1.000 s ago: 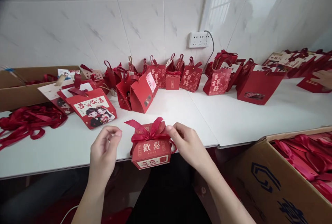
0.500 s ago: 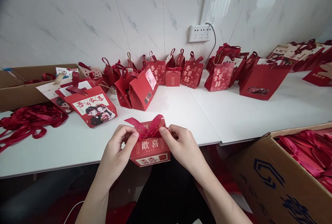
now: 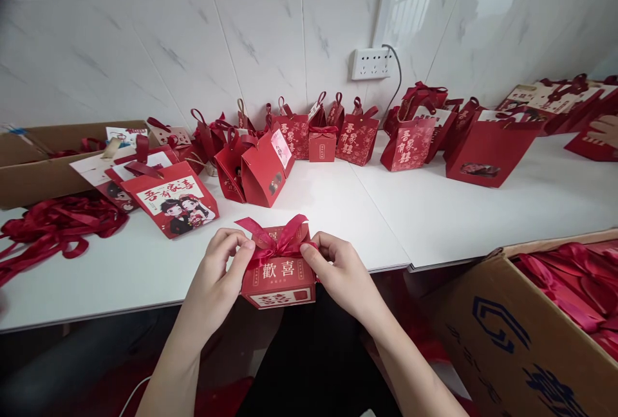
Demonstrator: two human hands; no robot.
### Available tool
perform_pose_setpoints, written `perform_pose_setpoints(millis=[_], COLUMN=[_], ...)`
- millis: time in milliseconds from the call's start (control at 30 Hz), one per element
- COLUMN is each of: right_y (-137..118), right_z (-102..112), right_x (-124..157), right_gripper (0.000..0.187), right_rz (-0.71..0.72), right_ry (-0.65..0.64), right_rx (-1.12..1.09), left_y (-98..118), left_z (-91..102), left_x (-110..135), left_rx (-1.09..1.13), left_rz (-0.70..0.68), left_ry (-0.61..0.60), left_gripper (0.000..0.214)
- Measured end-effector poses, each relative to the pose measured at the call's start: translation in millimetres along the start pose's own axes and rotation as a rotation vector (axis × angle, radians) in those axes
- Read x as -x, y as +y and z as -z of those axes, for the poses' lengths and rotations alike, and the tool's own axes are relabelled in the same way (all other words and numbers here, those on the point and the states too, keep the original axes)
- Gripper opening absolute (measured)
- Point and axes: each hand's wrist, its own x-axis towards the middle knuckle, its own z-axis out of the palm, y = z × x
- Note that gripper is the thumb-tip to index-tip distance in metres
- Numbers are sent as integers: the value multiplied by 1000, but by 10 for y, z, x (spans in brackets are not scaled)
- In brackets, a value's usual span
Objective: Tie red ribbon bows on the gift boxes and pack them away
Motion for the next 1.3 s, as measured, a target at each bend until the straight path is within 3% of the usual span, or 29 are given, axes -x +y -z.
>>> perform_pose_setpoints(millis=[100,567,733,933,1100,1300], right_y=[-1,-5,-13,-6,-9,-13], right_z=[4,9,-1,-6,-4,-3], right_x=[0,12,13,13,17,10], right_gripper=[37,37,36,35,36,38], right_rz=[1,9,13,1,-1,-3], right_ry=[-10,-3,-6,-13,-7,-4], right_rx=[2,-2,-1,14,14,20], left_y=[2,42,-1,-28,-13,11], left_z=[20,-2,-21,-22,-13,22], left_x=[-1,33,24,-1,-15,-26], left_rx=[-63,96,183,380,315,252], left_rz=[-30,-169,-140,-113,-81,-134], left_ry=[25,-29,3,-85,-90,-146], left_gripper=[24,12,14,19,20,27])
